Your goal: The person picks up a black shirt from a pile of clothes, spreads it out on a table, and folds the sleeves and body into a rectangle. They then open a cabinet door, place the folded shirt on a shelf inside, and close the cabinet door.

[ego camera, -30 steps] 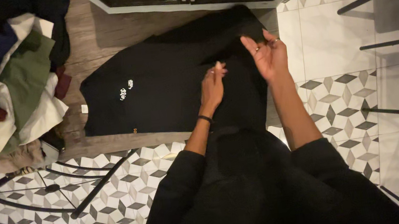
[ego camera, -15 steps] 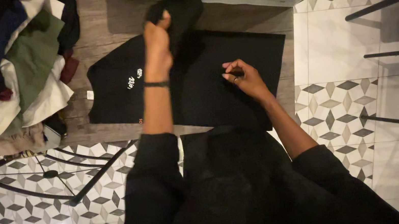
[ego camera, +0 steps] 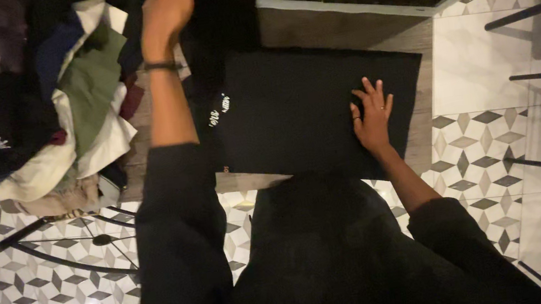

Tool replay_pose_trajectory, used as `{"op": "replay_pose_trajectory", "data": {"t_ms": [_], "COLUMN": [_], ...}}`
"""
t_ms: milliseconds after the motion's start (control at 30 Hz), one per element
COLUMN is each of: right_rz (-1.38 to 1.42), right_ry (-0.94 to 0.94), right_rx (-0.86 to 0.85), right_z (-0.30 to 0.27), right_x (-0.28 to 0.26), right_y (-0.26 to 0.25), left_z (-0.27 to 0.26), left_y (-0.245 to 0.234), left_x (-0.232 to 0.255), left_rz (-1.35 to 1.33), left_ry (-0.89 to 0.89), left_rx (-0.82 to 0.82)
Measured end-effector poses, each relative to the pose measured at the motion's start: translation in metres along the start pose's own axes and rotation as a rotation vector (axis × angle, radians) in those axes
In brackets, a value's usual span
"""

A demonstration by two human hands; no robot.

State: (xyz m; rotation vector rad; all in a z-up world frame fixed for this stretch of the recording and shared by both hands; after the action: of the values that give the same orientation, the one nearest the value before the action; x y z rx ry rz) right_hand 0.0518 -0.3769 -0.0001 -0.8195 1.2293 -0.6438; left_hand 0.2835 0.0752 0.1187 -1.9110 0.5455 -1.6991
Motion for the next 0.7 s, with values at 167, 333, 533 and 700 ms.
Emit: {"op": "replay_pose_trajectory", "data": {"t_ms": [167, 333, 533, 700], "right_rz": [-0.065, 1.406, 1.717, 2.302], "right_ry": [0.189, 0.630, 0.626, 0.642], "right_rx": [-0.075, -0.266, -0.144, -0.056], "right_z": [0.029, 0.100, 0.143, 0.151], "right_x": [-0.049, -0.140, -0.148, -0.170], "right_y": [0.011, 0.074, 0.108, 0.074], "left_z": [-0.068, -0.170, -0.195, -0.145], "left_y": [0.033, 0.121, 0.140, 0.100], "left_x": [-0.006, -0.022, -0.113, -0.194], "left_rz": [-0.389, -0.637, -1.376, -1.763], "left_ry": [-0.180, -0.469, -0.721, -0.821], "left_rx": [0.064, -0.126, -0.168, -0.020]}}
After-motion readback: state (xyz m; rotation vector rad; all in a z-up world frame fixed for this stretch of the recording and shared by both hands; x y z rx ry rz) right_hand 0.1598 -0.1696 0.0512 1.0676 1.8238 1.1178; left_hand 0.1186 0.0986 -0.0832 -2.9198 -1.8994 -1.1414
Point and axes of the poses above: each hand's wrist, its own z-axis towards the middle knuckle, its own y-axis out of the palm, x = y × z, the point moved 3 cm from there along z, towards the middle knuckle, and after that the axes turned 7 degrees about -y, right-handed, at the moved point
